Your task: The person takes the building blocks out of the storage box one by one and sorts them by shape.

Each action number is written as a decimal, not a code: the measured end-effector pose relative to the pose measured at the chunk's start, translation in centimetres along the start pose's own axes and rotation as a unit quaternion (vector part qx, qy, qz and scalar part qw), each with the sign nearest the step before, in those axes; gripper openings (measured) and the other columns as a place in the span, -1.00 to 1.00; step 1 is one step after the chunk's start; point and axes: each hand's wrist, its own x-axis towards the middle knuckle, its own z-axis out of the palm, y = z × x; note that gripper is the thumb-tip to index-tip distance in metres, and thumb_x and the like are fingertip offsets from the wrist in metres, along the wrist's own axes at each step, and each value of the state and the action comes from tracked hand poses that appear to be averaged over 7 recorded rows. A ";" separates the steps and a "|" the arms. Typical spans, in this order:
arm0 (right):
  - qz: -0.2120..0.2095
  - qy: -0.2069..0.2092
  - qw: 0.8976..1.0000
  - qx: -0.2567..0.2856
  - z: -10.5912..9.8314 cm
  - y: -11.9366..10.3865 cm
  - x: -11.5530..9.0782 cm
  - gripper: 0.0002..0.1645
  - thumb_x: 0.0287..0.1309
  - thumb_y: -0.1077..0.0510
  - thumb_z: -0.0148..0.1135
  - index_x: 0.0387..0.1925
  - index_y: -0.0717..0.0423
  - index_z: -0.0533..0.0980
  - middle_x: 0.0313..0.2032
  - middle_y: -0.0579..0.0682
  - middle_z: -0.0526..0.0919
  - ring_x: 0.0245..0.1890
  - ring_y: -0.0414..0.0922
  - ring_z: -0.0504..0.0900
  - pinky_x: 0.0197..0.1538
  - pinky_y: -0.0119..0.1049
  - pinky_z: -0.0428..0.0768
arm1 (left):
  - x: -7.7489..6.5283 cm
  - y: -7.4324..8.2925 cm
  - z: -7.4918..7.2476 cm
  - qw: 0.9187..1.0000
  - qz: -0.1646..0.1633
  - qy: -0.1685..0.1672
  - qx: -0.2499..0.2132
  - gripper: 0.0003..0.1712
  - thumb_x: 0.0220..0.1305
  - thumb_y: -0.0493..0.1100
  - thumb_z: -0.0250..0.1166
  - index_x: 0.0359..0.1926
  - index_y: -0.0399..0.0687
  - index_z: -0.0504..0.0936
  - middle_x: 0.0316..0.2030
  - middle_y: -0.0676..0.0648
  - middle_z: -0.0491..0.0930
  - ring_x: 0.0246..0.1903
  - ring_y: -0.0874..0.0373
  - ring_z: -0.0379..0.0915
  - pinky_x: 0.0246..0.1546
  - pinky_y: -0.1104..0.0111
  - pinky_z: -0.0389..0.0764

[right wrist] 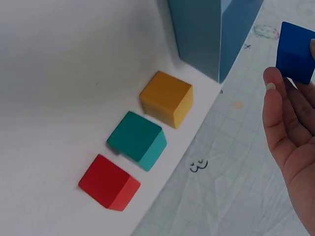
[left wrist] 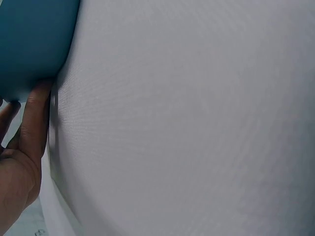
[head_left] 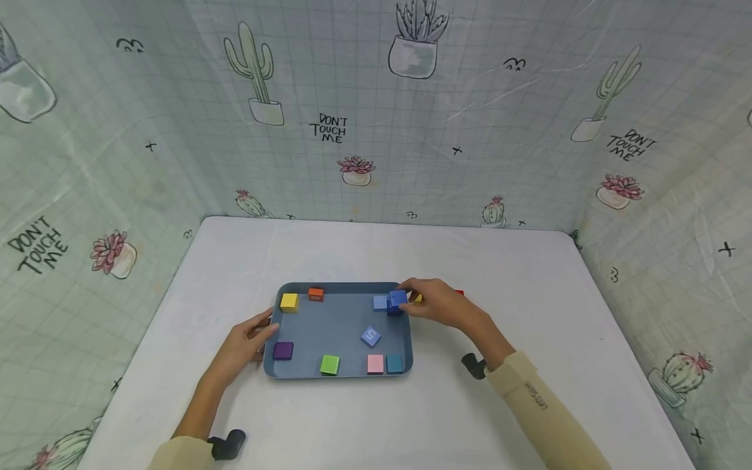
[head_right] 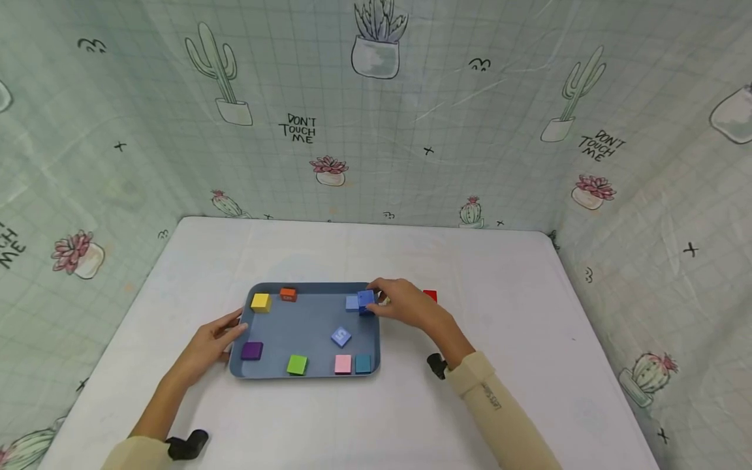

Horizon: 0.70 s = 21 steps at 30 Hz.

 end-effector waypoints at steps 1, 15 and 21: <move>0.004 0.001 1.000 0.004 -0.1 0.2 -0.1 -0.55 0.17 0.08 0.29 0.06 0.16 0.49 -0.22 -0.06 0.61 -0.25 -0.16 0.57 -0.26 -0.41 0.55 | 0.0 0.0 0.0 1.000 -0.001 -0.001 0.001 -0.20 0.29 0.14 0.19 0.43 -0.03 0.15 0.25 -0.30 0.26 0.08 -0.10 0.34 -0.37 0.31 0.59; 0.028 0.025 0.999 0.011 -1.9 3.0 -1.5 -0.55 0.16 0.09 0.28 0.07 0.12 0.48 -0.24 -0.09 0.60 -0.26 -0.17 0.54 -0.26 -0.33 0.54 | 0.2 -0.2 0.3 1.000 -0.003 -0.005 0.003 -0.19 0.28 0.16 0.18 0.43 -0.01 0.13 0.27 -0.29 0.23 0.17 -0.16 0.28 -0.32 0.29 0.60; 0.037 0.033 0.999 0.003 -2.2 4.2 -1.9 -0.53 0.22 0.03 0.23 0.12 0.12 0.46 -0.19 -0.05 0.61 -0.23 -0.15 0.55 -0.25 -0.31 0.53 | 0.2 0.0 0.1 1.000 -0.005 -0.003 0.015 -0.20 0.30 0.15 0.17 0.44 -0.01 0.13 0.26 -0.30 0.24 0.11 -0.14 0.31 -0.33 0.30 0.60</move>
